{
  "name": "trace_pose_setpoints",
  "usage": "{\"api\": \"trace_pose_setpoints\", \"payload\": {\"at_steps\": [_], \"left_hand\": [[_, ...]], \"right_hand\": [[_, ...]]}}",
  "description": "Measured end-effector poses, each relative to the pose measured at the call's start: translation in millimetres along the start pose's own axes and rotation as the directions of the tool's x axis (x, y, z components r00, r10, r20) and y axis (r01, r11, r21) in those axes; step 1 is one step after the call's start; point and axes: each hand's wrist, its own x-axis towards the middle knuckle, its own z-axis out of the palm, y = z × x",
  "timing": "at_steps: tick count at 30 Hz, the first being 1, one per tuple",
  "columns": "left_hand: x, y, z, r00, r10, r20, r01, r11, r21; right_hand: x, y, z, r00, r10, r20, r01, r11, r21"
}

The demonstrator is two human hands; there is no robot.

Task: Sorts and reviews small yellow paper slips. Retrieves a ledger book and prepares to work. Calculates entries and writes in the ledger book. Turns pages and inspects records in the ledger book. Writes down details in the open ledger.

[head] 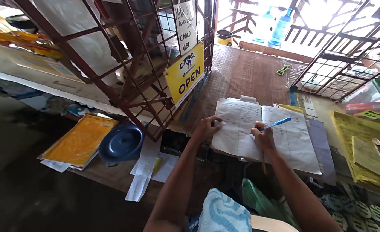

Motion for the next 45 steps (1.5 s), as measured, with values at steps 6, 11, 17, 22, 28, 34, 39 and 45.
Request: {"api": "trace_pose_setpoints", "payload": {"at_steps": [6,11,17,22,28,34,39,45], "left_hand": [[0.9,0.4,0.2,1.000,-0.005,-0.004,0.005,1.000,0.009],[-0.6,2.3,-0.6,1.000,0.002,-0.011,-0.002,1.000,0.008],[0.0,3.9,-0.5,1.000,-0.007,0.006,0.007,1.000,0.016],[0.4,0.5,-0.3,1.000,0.002,-0.003,-0.002,1.000,0.023],[1.3,0.4,0.6,1.000,0.008,-0.003,-0.008,1.000,0.010],[-0.1,1.3,0.3,1.000,0.000,-0.005,0.000,1.000,0.024],[0.2,2.5,0.5,1.000,-0.002,-0.004,0.002,1.000,0.028],[0.9,0.6,1.1,1.000,0.009,-0.012,-0.008,1.000,0.018]], "right_hand": [[0.2,-1.6,0.4,1.000,-0.024,0.006,0.025,0.998,-0.055],[3.9,1.2,-2.4,1.000,0.016,0.003,-0.016,0.992,0.127],[8.0,-5.2,-11.7,0.988,0.075,0.136,-0.118,0.930,0.349],[4.6,-13.6,10.3,0.982,0.023,0.188,-0.067,0.970,0.235],[3.4,-14.7,14.6,0.983,-0.004,0.186,-0.052,0.954,0.295],[1.3,-16.3,16.3,0.987,-0.016,0.159,-0.044,0.930,0.364],[-0.7,-14.4,18.4,0.997,-0.010,0.078,-0.020,0.927,0.374],[-1.3,-10.4,10.3,0.996,-0.012,0.086,-0.010,0.967,0.255]]}}
